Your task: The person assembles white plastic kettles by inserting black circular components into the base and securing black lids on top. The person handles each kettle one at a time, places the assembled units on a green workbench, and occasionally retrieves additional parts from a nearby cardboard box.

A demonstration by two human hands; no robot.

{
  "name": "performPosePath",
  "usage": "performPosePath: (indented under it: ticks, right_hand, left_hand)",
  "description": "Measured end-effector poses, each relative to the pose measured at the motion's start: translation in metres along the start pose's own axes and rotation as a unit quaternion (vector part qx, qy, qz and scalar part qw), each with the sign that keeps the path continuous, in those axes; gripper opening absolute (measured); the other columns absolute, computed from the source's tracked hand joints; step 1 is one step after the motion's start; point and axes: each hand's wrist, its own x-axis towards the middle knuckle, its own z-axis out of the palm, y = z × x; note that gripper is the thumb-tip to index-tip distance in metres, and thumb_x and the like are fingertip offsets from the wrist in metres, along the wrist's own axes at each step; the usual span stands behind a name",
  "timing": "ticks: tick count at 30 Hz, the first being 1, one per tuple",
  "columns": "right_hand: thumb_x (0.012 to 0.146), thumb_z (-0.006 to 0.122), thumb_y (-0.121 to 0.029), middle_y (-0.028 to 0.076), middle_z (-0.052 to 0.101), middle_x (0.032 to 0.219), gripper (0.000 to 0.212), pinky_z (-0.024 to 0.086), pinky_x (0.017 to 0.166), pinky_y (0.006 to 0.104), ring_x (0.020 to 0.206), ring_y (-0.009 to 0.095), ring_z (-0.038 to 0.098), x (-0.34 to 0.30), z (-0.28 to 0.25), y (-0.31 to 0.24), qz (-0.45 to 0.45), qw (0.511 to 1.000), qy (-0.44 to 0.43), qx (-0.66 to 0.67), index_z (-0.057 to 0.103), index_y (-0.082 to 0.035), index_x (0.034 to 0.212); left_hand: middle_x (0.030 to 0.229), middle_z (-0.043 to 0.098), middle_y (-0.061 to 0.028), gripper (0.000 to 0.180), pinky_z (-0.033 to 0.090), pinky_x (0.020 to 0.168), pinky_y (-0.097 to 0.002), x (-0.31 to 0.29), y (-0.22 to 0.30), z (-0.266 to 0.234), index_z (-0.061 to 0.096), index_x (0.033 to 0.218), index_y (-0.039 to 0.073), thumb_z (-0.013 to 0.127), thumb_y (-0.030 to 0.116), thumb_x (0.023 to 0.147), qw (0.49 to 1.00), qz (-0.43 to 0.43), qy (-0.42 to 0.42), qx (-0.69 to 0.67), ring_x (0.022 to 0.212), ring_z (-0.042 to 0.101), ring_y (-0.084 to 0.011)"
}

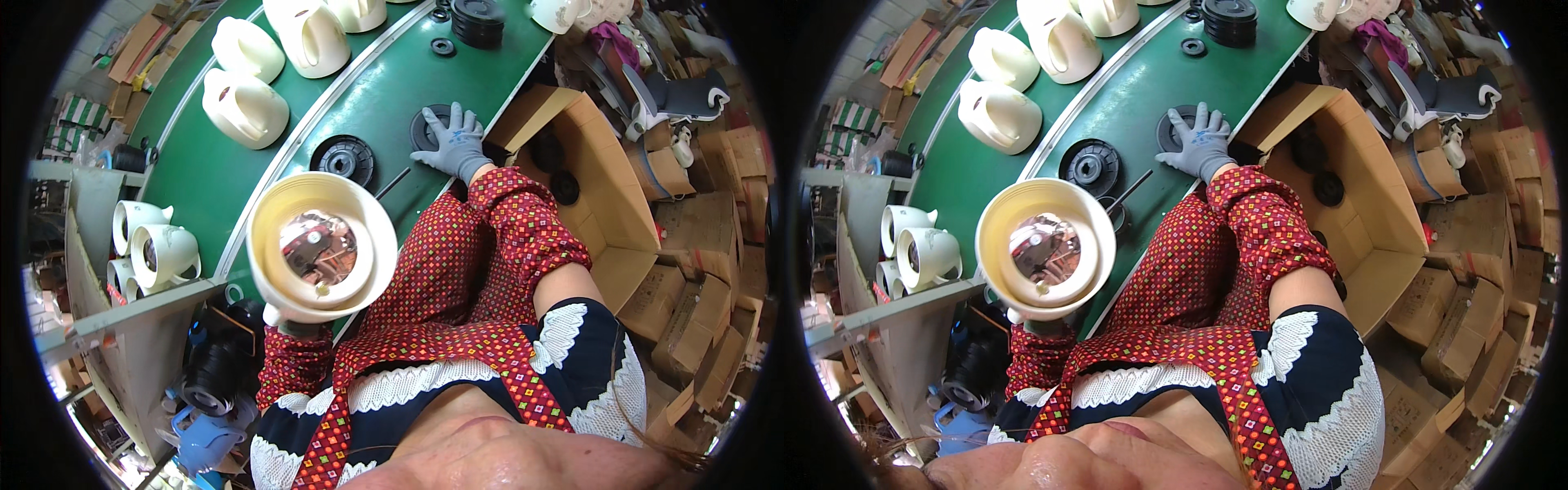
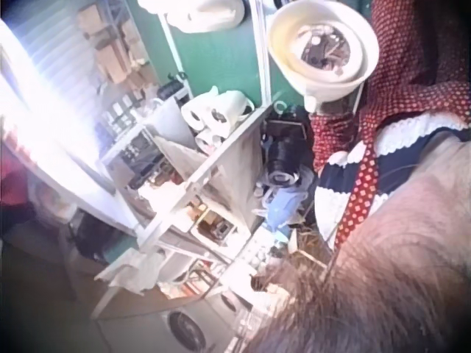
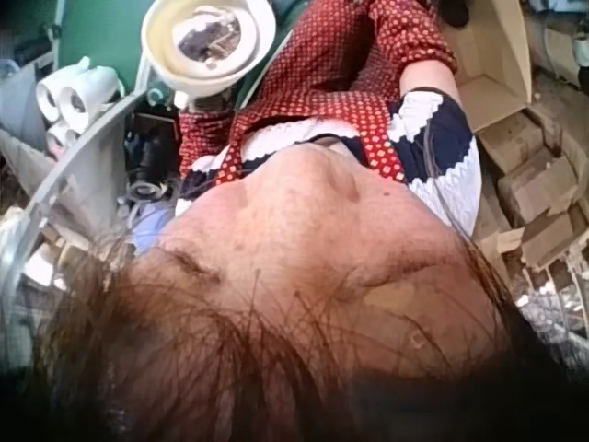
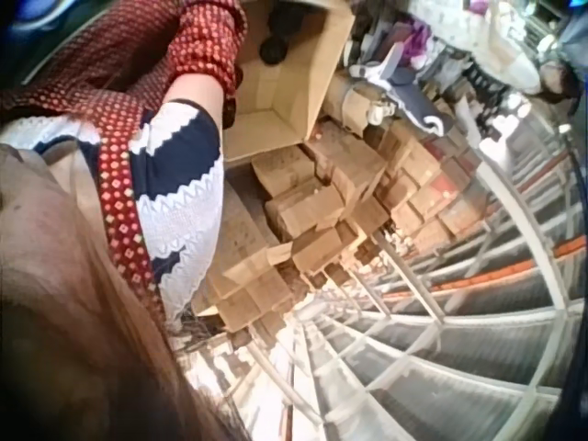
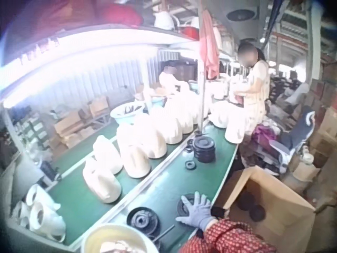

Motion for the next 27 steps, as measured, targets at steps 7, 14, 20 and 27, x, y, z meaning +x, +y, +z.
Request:
performPosePath:
  ticks: [7,14,20,27]
  right_hand:
    - [0.092,0.07,-0.078,0.026,0.059,0.145,0.096,0.042,0.122,0.0519,0.137,0.047,0.056,-0.034,-0.046,0.011,-0.046,0.943,0.144,0.296,0.055,-0.018,0.165]
    - [0.093,0.075,-0.068,0.03,0.045,0.165,0.105,0.031,0.129,0.0484,0.151,0.047,0.045,-0.191,-0.124,-0.003,-0.217,0.799,0.099,0.552,0.05,0.006,0.162]
    - [0.097,0.064,-0.081,0.031,0.042,0.166,0.112,0.026,0.131,0.0516,0.155,0.046,0.037,-0.238,-0.12,0.003,-0.156,0.753,0.099,0.631,0.044,0.004,0.167]
    - [0.111,0.058,-0.058,0.021,0.045,0.167,0.085,0.034,0.128,0.0423,0.152,0.032,0.047,-0.242,-0.118,0.01,-0.146,0.656,0.076,0.736,0.042,0.003,0.167]
  left_hand:
    - [0.147,0.066,-0.0242,0.057,0.058,0.107,-0.0455,-0.012,0.0,0.011,0.064,0.141,-0.001,0.084,0.018,0.091,0.999,0.019,-0.038,0.018,0.127,0.07,-0.0381]
    - [0.144,0.068,-0.0255,0.054,0.06,0.106,-0.0458,0.02,-0.005,0.057,0.067,0.137,-0.001,0.085,0.017,0.089,0.986,-0.009,-0.162,0.042,0.124,0.072,-0.0393]
    - [0.142,0.069,-0.0265,0.052,0.061,0.104,-0.046,0.028,-0.011,0.082,0.07,0.133,-0.002,0.086,0.017,0.088,0.974,-0.018,-0.215,0.068,0.122,0.073,-0.0404]
    - [0.139,0.071,-0.0278,0.05,0.062,0.103,-0.0462,0.05,-0.016,0.086,0.073,0.129,-0.002,0.087,0.016,0.085,0.939,0.188,-0.148,0.246,0.119,0.075,-0.0416]
